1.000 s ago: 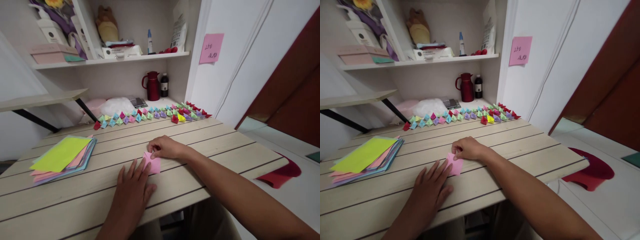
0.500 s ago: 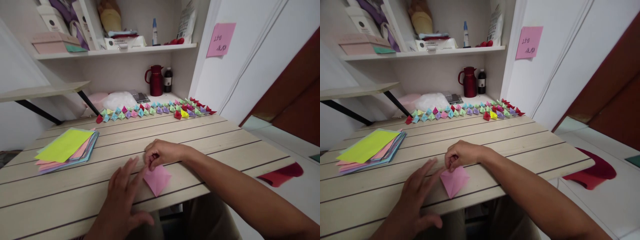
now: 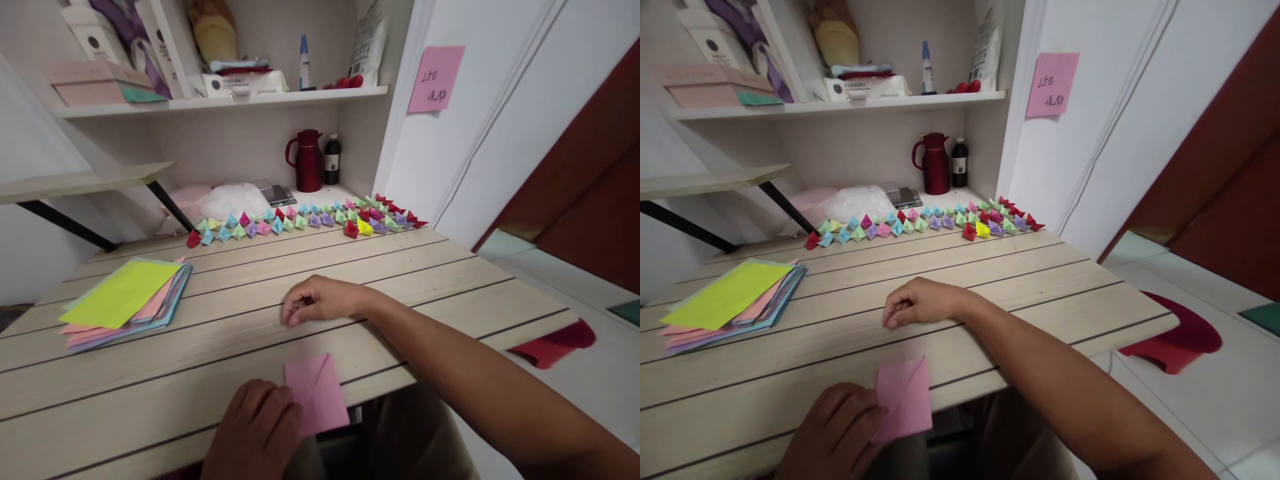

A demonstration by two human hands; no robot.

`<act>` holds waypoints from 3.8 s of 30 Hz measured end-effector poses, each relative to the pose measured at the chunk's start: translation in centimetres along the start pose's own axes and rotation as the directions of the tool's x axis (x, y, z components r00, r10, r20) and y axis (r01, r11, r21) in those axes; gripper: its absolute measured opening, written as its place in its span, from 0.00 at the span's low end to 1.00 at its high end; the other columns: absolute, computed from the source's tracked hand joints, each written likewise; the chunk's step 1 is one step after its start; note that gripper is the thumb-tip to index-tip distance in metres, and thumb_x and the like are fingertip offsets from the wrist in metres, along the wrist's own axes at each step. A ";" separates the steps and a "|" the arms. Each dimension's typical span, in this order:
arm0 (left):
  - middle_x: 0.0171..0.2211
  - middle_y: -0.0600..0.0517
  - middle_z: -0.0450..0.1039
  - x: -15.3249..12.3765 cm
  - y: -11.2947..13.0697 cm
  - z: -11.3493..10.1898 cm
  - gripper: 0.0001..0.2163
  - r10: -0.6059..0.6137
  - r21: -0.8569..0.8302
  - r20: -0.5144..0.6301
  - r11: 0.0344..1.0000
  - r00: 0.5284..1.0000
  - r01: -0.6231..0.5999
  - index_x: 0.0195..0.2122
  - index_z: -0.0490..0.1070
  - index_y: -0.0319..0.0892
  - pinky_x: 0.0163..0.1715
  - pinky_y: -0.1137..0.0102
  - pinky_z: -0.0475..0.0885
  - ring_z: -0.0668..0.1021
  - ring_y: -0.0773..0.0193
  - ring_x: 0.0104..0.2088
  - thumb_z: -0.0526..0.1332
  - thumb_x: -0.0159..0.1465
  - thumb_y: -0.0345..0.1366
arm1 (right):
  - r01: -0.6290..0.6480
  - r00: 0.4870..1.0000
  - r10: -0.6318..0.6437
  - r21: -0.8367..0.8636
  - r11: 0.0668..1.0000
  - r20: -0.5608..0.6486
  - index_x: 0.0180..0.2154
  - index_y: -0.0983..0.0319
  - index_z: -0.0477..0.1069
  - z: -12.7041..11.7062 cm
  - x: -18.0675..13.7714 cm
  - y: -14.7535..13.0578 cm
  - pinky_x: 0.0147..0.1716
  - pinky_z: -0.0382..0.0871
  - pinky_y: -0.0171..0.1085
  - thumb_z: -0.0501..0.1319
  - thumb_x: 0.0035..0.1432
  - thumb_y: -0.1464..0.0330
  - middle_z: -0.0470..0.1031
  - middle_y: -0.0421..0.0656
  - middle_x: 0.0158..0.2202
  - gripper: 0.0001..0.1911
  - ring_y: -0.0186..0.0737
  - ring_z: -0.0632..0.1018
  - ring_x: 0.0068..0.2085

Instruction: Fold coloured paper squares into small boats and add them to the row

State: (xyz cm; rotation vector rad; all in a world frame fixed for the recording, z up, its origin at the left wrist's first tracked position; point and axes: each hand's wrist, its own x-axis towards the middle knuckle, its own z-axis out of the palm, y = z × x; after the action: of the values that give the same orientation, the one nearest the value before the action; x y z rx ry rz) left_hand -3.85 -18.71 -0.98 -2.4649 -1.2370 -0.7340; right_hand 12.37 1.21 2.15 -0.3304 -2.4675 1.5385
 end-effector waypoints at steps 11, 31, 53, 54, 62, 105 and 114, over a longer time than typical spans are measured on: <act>0.28 0.55 0.75 3.2 -3.0 -1.4 0.06 -0.545 -0.144 0.155 0.813 0.824 0.564 0.29 0.73 0.46 0.35 0.68 0.68 0.76 0.62 0.31 0.59 0.61 0.36 | 0.054 0.997 -0.042 0.183 0.982 -0.072 0.50 0.64 0.71 -0.1 -0.8 -2.0 0.45 0.66 0.36 0.53 0.64 0.54 0.75 0.47 0.42 0.23 0.36 0.74 0.41; 0.15 0.58 0.61 10.8 -10.3 3.3 0.15 -0.638 -0.444 0.516 0.372 0.572 0.815 0.19 0.68 0.40 0.19 0.73 0.54 0.61 0.70 0.17 0.62 0.52 0.47 | -0.212 0.933 0.084 -0.346 0.914 -0.351 0.47 0.57 0.70 -1.2 0.0 0.4 0.30 0.58 0.31 0.66 0.51 0.69 0.68 0.36 0.28 0.20 0.34 0.69 0.30; 0.45 0.49 0.75 8.3 -10.4 3.1 0.19 -0.150 -0.249 0.335 0.938 0.930 0.241 0.45 0.73 0.48 0.48 0.60 0.67 0.74 0.55 0.47 0.68 0.53 0.45 | -0.120 0.992 0.086 -0.479 0.869 -0.092 0.44 0.59 0.75 -3.5 -1.7 0.3 0.38 0.64 0.34 0.67 0.52 0.66 0.72 0.42 0.39 0.15 0.38 0.72 0.39; 0.44 0.49 0.75 8.3 -10.4 3.1 0.17 -0.155 -0.229 0.327 0.944 0.932 0.237 0.45 0.73 0.47 0.47 0.61 0.68 0.74 0.55 0.46 0.67 0.55 0.45 | -0.116 0.993 0.092 -0.505 0.855 -0.072 0.46 0.58 0.74 -3.7 -1.8 0.2 0.40 0.64 0.35 0.69 0.50 0.64 0.70 0.42 0.40 0.19 0.39 0.71 0.40; 0.38 0.49 0.74 9.0 -9.8 2.7 0.10 -0.221 -0.224 0.335 0.926 0.916 0.305 0.38 0.76 0.43 0.41 0.66 0.69 0.75 0.60 0.39 0.55 0.64 0.35 | -0.098 0.995 0.065 -0.552 0.828 -0.078 0.42 0.58 0.70 -3.6 -1.9 0.4 0.42 0.61 0.37 0.69 0.49 0.60 0.67 0.41 0.40 0.19 0.39 0.70 0.40; 0.57 0.43 0.62 9.1 -8.2 3.4 0.28 -0.209 -0.161 0.052 0.963 0.977 0.214 0.53 0.60 0.47 0.55 0.53 0.59 0.67 0.48 0.57 0.70 0.52 0.41 | -0.163 0.975 0.088 -0.394 0.905 -0.202 0.34 0.64 0.74 -3.8 -1.5 1.5 0.37 0.64 0.35 0.62 0.56 0.67 0.71 0.44 0.38 0.06 0.38 0.71 0.37; 0.31 0.55 0.74 9.9 -7.7 4.5 0.23 -0.426 -0.120 0.264 0.876 0.865 0.468 0.52 0.64 0.45 0.46 0.61 0.61 0.76 0.59 0.36 0.65 0.55 0.34 | -0.129 0.988 0.085 -0.401 0.907 -0.127 0.35 0.64 0.72 -4.2 -1.8 1.1 0.36 0.64 0.33 0.64 0.54 0.66 0.66 0.41 0.38 0.08 0.35 0.70 0.37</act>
State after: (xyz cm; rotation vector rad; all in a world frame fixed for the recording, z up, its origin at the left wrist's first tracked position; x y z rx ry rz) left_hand -3.67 -5.51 1.01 -2.4776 -1.9600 -0.7069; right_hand 15.41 4.71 2.84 -0.6085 -2.7076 0.9910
